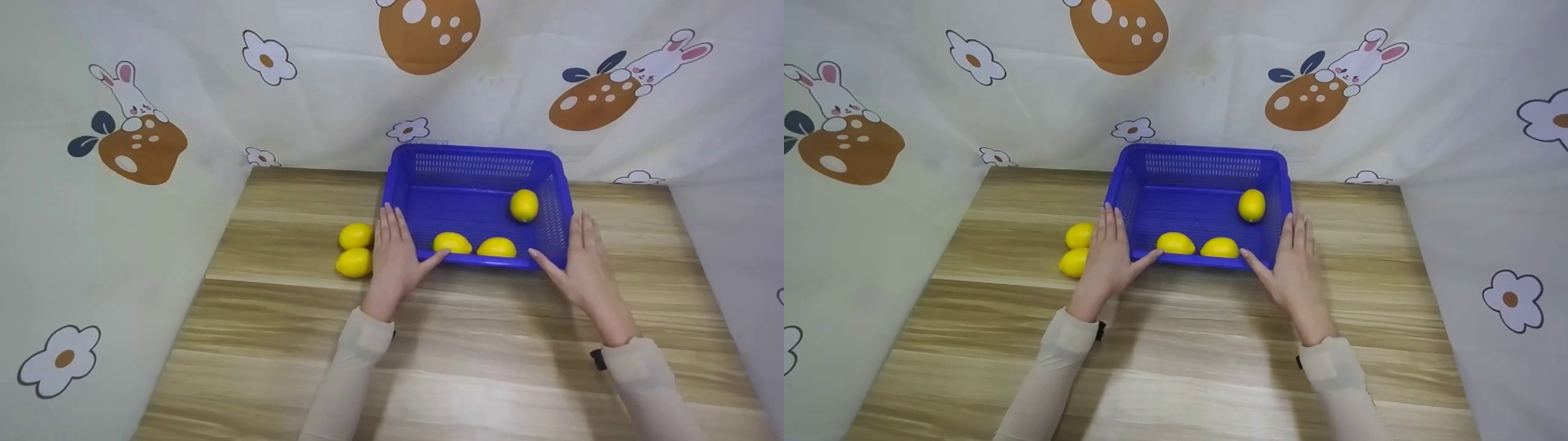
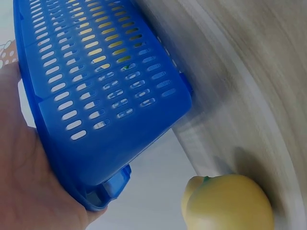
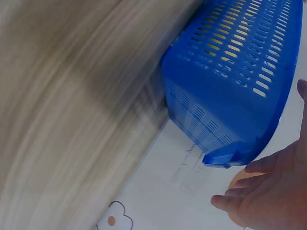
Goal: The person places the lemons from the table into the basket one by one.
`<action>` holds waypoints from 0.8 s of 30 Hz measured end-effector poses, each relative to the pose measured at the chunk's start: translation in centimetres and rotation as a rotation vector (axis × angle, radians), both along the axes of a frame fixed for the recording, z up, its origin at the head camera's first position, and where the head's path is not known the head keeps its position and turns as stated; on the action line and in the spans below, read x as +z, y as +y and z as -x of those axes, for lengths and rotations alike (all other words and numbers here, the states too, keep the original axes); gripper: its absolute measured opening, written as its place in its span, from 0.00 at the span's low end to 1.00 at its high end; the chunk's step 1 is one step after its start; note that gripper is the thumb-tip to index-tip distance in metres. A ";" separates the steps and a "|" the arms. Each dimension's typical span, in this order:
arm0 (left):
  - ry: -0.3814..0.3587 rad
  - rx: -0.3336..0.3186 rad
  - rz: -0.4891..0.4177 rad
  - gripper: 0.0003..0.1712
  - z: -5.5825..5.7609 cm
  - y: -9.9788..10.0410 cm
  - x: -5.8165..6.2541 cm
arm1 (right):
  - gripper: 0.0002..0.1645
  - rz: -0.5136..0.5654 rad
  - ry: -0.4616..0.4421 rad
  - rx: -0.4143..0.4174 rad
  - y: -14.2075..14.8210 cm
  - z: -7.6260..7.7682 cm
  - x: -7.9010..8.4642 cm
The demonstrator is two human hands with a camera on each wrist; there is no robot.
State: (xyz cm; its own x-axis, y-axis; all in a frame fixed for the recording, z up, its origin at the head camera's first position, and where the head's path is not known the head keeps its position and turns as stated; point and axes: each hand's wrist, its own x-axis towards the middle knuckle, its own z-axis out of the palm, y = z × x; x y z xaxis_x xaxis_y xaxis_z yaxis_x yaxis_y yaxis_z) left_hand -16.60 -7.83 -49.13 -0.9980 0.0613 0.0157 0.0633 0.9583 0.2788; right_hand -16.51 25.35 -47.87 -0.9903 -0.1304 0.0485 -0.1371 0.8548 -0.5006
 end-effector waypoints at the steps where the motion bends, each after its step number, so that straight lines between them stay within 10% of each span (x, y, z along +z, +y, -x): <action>1: -0.006 0.000 -0.004 0.73 0.0 -0.1 0.0 | 0.68 0.003 0.003 -0.007 0.0 -0.1 -0.3; 24: 0.042 -0.083 -0.029 0.66 -1.5 -2.1 0.8 | 0.62 0.008 0.090 -0.046 -0.2 -0.1 -2.9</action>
